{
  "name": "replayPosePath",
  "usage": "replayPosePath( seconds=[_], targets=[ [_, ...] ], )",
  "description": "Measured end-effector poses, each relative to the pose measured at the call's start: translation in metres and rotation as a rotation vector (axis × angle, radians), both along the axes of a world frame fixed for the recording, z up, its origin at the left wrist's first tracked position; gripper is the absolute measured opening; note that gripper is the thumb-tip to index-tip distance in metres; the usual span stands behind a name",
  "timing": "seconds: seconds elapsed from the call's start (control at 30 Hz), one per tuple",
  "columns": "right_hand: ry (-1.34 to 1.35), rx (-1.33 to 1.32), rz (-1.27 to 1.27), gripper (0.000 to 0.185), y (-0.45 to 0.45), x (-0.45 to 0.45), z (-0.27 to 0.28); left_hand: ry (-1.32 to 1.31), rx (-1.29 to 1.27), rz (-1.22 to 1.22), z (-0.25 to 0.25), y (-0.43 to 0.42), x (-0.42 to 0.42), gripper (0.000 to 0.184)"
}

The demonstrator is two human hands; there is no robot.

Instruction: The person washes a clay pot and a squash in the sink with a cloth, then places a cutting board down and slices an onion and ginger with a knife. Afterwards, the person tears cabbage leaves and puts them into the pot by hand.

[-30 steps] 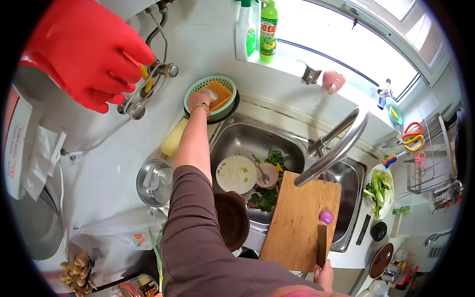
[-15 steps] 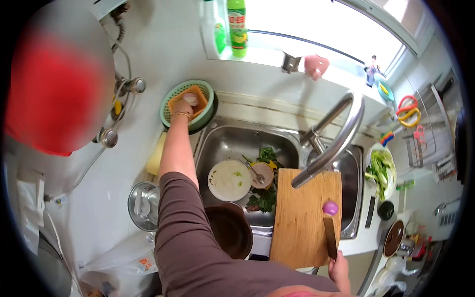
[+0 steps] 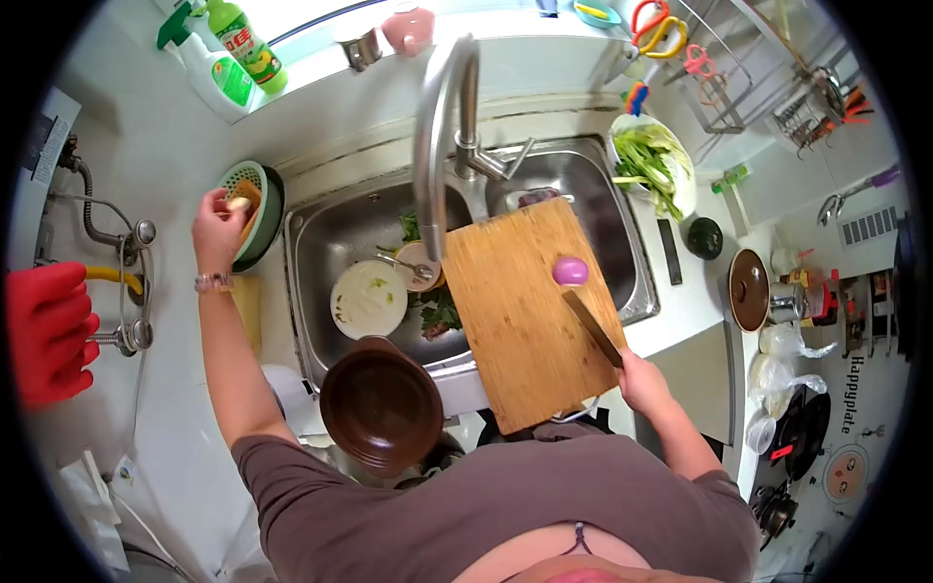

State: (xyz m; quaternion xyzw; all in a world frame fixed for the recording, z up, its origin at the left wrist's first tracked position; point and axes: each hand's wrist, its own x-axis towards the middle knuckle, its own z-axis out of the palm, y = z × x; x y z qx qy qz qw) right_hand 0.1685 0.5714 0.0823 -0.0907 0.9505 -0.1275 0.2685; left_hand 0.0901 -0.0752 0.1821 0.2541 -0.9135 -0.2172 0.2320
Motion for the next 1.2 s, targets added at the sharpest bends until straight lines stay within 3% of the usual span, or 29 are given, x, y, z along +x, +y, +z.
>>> replayPosePath(
  seconds=[0.07, 0.1, 0.13, 0.17, 0.2, 0.23, 0.27, 0.33, 0.4, 0.47, 0.53, 0.63, 0.73, 0.83, 0.87, 0.97, 1.07, 1.17, 1.2],
  targets=[
    [-0.003, -0.037, 0.023, 0.018, 0.006, -0.001, -0.001, 0.061, 0.388, -0.347, -0.002, 0.059, 0.018, 0.029],
    [-0.012, -0.057, 0.032, 0.017, 0.007, -0.003, -0.001, -0.043, 0.544, -0.457, 0.015, 0.113, 0.032, 0.024],
    [-0.02, -0.077, 0.044, 0.017, 0.009, -0.006, 0.0, -0.075, 0.577, -0.562, 0.019, 0.161, 0.046, 0.027],
    [-0.027, -0.07, 0.077, 0.016, 0.012, -0.009, 0.005, -0.111, 0.648, -0.626, 0.01, 0.201, 0.06, 0.028],
    [-0.036, -0.067, 0.113, 0.016, 0.012, -0.012, 0.008, -0.17, 0.898, -0.625, 0.003, 0.245, 0.072, 0.027],
    [-0.042, -0.063, 0.152, 0.016, 0.013, -0.016, 0.01, -0.378, 0.768, -0.629, -0.003, 0.283, 0.079, 0.02],
    [-0.016, -0.096, 0.19, 0.015, 0.017, -0.02, 0.009, -0.246, 1.037, -0.635, -0.045, 0.318, 0.09, 0.016],
    [0.003, -0.166, 0.256, 0.015, 0.029, -0.026, -0.002, -0.343, 0.888, -0.608, -0.075, 0.389, 0.098, 0.015],
    [0.03, -0.224, 0.298, 0.014, 0.037, -0.033, -0.002, -0.257, 0.858, -0.47, -0.132, 0.435, 0.102, 0.014],
    [0.043, -0.275, 0.315, 0.015, 0.053, -0.039, -0.007, -0.196, 0.667, -0.338, -0.172, 0.459, 0.095, 0.013],
    [0.048, -0.361, 0.313, 0.016, 0.066, -0.041, -0.008, -0.101, 0.568, -0.2, -0.176, 0.466, 0.087, 0.008],
    [0.044, -0.471, 0.263, 0.02, 0.087, -0.044, -0.01, -0.073, 0.209, -0.17, -0.193, 0.445, 0.06, 0.01],
    [0.05, -0.465, 0.203, 0.024, 0.104, -0.042, -0.016, -0.118, 0.216, -0.113, -0.219, 0.418, 0.033, 0.02],
    [0.042, -0.503, 0.141, 0.023, 0.124, -0.037, -0.019, -0.091, -0.321, -0.193, -0.185, 0.44, 0.023, 0.032],
    [0.041, -0.502, 0.109, 0.022, 0.13, -0.035, -0.021, -0.1, -0.276, -0.393, -0.193, 0.439, 0.013, 0.045],
    [-0.006, -0.567, -0.029, 0.021, 0.139, -0.029, -0.022, -0.111, -0.22, -0.672, -0.177, 0.468, -0.011, 0.05],
    [0.044, -0.551, -0.042, 0.024, 0.145, -0.024, -0.017, -0.389, -0.074, -0.7, -0.178, 0.465, -0.037, 0.053],
    [0.024, -0.546, -0.093, 0.027, 0.15, -0.016, -0.022, -0.477, 0.093, -0.69, -0.174, 0.458, -0.04, 0.05],
    [0.029, -0.543, -0.096, 0.027, 0.149, -0.016, -0.021, -0.395, 0.042, -0.701, -0.17, 0.462, -0.029, 0.047]
  ],
)
